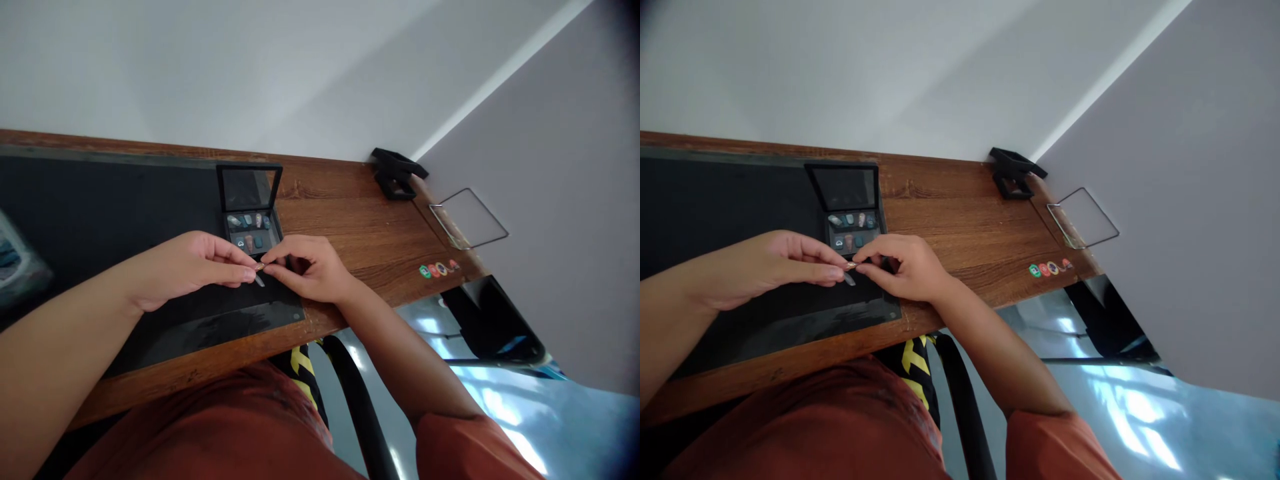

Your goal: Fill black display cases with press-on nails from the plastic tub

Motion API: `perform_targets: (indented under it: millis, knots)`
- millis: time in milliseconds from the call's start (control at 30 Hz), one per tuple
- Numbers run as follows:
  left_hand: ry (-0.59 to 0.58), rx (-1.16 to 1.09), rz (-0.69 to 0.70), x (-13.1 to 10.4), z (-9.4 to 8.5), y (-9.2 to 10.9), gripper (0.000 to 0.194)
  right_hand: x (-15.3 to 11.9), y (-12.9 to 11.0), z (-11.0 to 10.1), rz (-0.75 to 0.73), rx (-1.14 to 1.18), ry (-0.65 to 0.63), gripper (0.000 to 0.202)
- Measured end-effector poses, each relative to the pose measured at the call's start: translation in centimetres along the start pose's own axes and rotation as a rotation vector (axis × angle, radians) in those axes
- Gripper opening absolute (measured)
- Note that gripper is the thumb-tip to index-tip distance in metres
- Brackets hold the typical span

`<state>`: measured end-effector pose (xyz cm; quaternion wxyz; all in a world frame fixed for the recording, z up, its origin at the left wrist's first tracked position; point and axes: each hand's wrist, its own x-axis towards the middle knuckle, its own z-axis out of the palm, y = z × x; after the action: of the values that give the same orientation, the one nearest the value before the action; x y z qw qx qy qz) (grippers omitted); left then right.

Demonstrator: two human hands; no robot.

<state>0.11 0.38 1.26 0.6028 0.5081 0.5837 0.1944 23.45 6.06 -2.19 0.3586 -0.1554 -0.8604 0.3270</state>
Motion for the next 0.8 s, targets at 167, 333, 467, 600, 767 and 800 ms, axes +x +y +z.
perform_targets:
  millis: [167,333,467,600,767,800]
  knots:
    - [0.011,-0.047,-0.001,-0.2,0.2,0.3,0.036,-0.1,0.2,0.2,0.213,0.232,-0.059,0.015]
    - [0.037,-0.078,0.023,-0.1,0.5,0.2,0.03,0.0,-0.1,0.0,0.348,0.357,-0.111,0.021]
    - [0.051,-0.068,0.026,-0.2,0.6,0.2,0.026,0.3,-0.4,-0.4,0.396,0.355,-0.168,0.016]
    - [0.041,-0.07,0.047,-0.2,0.7,0.3,0.022,0.5,-0.7,-0.5,0.403,0.33,-0.203,0.01]
    - [0.065,-0.053,0.084,-0.2,1.1,0.1,0.022,0.5,-0.7,-0.5,0.401,0.319,-0.216,0.005]
    - [0.073,-0.048,0.085,-0.2,1.1,0.0,0.022,0.5,-0.6,-0.5,0.394,0.303,-0.216,0.004]
